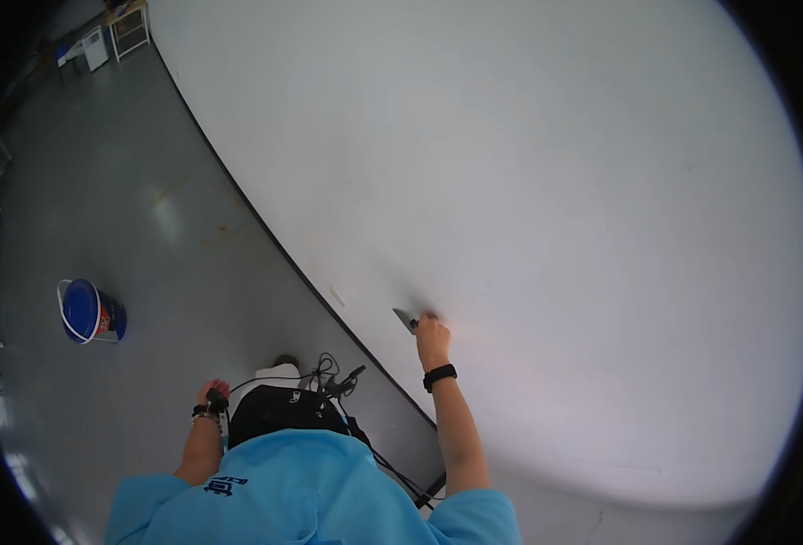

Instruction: Using a putty knife to scrape or apply material to a wall to repair cracks or imperfections.

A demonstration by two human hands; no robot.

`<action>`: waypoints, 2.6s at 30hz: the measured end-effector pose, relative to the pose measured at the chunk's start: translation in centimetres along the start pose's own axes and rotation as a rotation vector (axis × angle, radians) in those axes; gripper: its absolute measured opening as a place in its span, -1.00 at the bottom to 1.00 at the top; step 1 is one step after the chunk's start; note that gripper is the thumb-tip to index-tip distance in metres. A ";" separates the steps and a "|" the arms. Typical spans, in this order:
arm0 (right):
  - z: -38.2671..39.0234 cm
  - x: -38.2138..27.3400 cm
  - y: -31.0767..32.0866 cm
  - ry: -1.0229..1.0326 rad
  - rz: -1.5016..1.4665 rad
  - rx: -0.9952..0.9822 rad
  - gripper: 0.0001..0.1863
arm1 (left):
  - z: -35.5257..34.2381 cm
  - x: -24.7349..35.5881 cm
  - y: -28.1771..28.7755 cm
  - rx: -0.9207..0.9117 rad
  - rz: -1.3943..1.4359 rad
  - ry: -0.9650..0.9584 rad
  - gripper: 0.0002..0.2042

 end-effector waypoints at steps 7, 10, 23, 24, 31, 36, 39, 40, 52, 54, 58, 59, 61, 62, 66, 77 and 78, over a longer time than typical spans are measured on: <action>-0.1 -1.5 2.5 0.004 -0.043 0.104 -0.75 | -1.9 0.6 0.0 -0.024 -0.052 -0.029 -0.65; 0.3 -1.2 2.9 0.016 -0.036 0.163 -0.74 | 0.0 0.7 -1.7 -0.050 -0.101 -0.040 -0.65; -2.9 -5.0 10.2 -0.077 -0.180 0.326 -0.75 | -1.0 0.7 -1.7 -0.056 -0.123 -0.034 -0.68; -3.2 -5.3 10.5 -0.072 -0.179 0.328 -0.75 | -1.5 0.6 -1.4 -0.057 -0.117 -0.032 -0.68; -3.9 -6.4 12.4 -0.024 -0.263 0.436 -0.76 | -3.5 0.8 -2.0 -0.113 -0.110 -0.056 -0.70; -3.9 -6.5 20.0 -0.139 -0.480 0.617 -0.78 | -4.7 0.8 -2.0 -0.123 -0.101 -0.082 -0.71; -3.6 -5.7 22.2 -0.259 -0.634 0.653 -0.79 | -5.5 0.3 -1.7 -0.099 -0.134 -0.052 -0.71; -3.8 -5.7 22.3 -0.257 -0.634 0.655 -0.79 | -5.6 0.3 -1.7 -0.100 -0.110 -0.058 -0.71; -3.6 -3.3 20.8 -0.259 -0.643 0.654 -0.79 | -4.7 2.8 -3.4 -0.150 -0.061 -0.077 -0.71; -3.3 -3.3 20.7 -0.250 -0.591 0.660 -0.79 | -4.8 2.9 -2.8 -0.117 -0.056 -0.067 -0.71; -3.2 -2.8 19.7 -0.205 -0.529 0.695 -0.78 | -4.1 2.9 -2.9 -0.115 -0.006 -0.079 -0.69; -3.2 -2.6 19.4 -0.210 -0.532 0.696 -0.78 | -3.5 2.8 -3.9 -0.168 -0.003 -0.067 -0.68; -3.3 -2.0 18.5 -0.231 -0.494 0.649 -0.79 | -2.8 3.2 -4.3 -0.153 -0.026 -0.094 -0.66; -3.3 -1.8 18.3 -0.235 -0.495 0.649 -0.79 | -2.7 3.6 -4.4 -0.168 -0.007 -0.112 -0.69; -3.2 -0.7 17.0 -0.217 -0.468 0.654 -0.80 | -2.9 4.2 -3.9 -0.077 0.002 -0.104 -0.71; -8.6 0.9 11.0 -0.109 -0.200 0.357 -0.75 | 1.9 2.5 -1.7 -0.019 0.021 -0.086 -0.63; -8.9 1.0 10.3 -0.131 -0.182 0.288 -0.75 | 2.9 2.5 -1.3 -0.006 0.070 -0.079 -0.64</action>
Point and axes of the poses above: each hand's wrist, its own z-axis away from the middle knuckle, its own y-axis out of the back of the hand, x = y × z, the point moved 10 cm from there along -z, towards the middle knuckle, and after that the axes turned 12 degrees about x, right-handed, at the moved point
